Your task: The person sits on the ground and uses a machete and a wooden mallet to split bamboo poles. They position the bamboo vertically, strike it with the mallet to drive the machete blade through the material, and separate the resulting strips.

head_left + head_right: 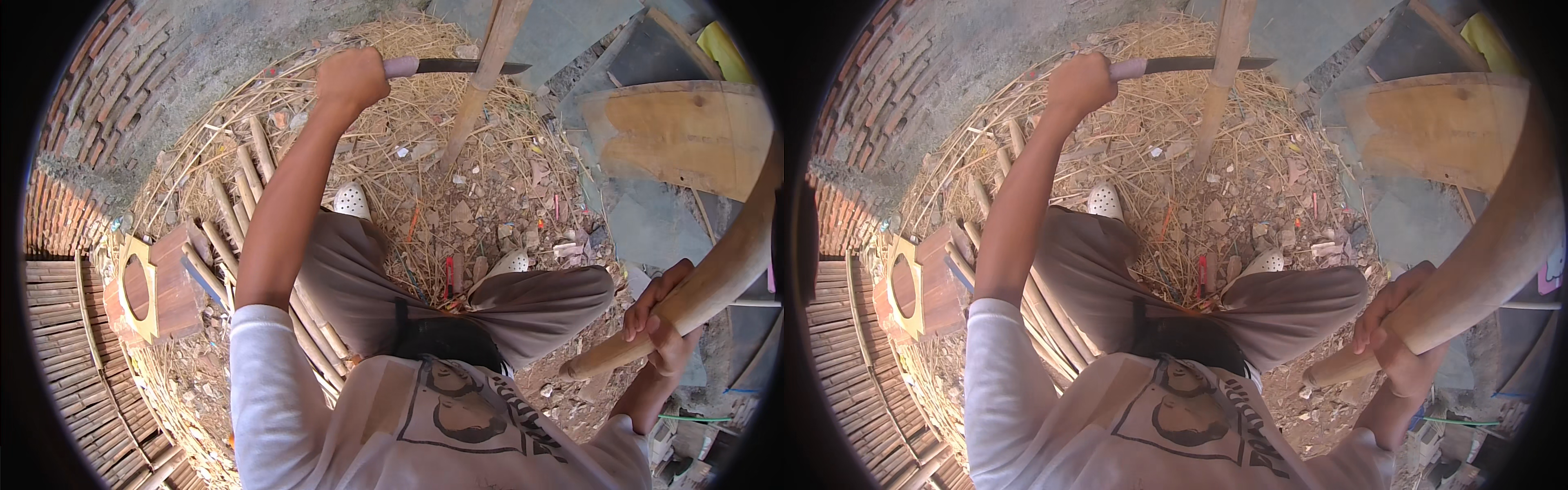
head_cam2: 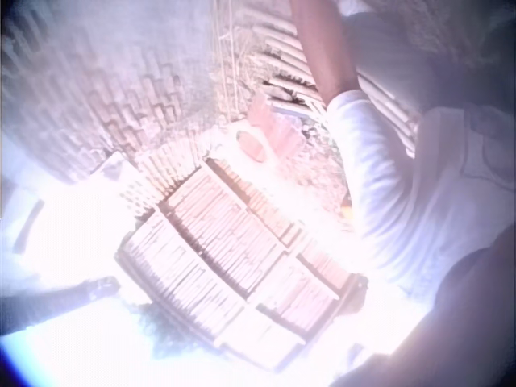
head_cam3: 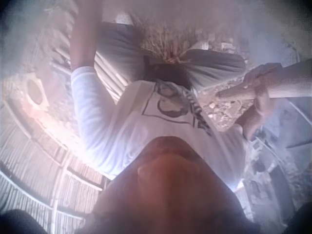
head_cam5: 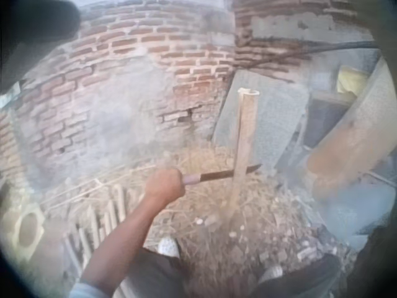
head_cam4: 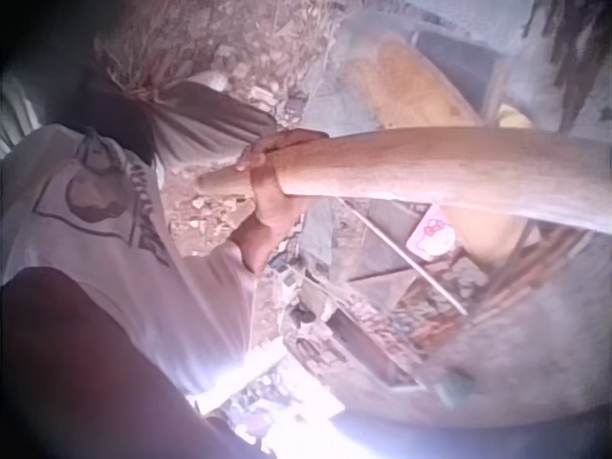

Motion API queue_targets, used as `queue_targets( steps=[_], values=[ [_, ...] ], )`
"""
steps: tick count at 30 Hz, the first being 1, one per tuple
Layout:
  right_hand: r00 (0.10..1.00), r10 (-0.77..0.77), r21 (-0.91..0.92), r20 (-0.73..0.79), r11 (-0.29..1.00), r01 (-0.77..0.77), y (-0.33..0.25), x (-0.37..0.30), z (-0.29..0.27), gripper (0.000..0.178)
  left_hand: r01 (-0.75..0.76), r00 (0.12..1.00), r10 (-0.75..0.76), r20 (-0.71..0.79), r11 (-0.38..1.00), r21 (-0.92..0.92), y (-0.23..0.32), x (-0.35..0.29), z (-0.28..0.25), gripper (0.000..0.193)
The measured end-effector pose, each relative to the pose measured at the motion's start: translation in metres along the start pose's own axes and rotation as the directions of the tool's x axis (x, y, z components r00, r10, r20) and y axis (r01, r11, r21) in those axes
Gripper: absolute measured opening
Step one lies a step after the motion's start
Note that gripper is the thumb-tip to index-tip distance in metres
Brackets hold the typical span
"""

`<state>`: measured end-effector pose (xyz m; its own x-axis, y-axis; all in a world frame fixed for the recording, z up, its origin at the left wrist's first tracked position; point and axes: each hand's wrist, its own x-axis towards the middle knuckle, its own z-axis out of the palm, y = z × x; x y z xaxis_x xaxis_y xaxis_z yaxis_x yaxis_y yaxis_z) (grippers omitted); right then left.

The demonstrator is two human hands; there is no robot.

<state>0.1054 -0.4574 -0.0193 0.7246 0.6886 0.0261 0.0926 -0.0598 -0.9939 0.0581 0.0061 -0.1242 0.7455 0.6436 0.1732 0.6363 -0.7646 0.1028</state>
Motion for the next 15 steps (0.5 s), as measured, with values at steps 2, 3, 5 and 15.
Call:
queue_targets(
  steps=[2, 3, 5, 15],
  values=[
    [0.976, -0.185, -0.068, -0.114, 0.982, 0.178, 0.02, 0.011, 0.013, 0.028, -0.017, 0.999, 0.017, -0.046, 1.0, -0.008, 0.01, -0.003, -0.002, 0.021],
    [0.985, -0.128, -0.148, -0.112, 0.983, 0.111, 0.043, 0.013, 0.019, 0.026, -0.022, 0.999, 0.021, -0.032, 1.0, -0.009, 0.015, -0.004, -0.003, 0.021],
    [0.939, 0.343, -0.193, 0.009, 0.922, -0.335, 0.104, 0.008, 0.028, 0.024, -0.034, 0.999, 0.034, -0.008, 0.999, -0.012, 0.024, -0.006, -0.006, 0.021],
    [0.99, -0.144, 0.038, -0.001, 0.989, 0.144, -0.003, 0.016, 0.003, 0.037, 0.04, 0.999, -0.04, 0.011, 0.999, 0.009, 0.029, -0.021, -0.007, 0.023]
  ],
)
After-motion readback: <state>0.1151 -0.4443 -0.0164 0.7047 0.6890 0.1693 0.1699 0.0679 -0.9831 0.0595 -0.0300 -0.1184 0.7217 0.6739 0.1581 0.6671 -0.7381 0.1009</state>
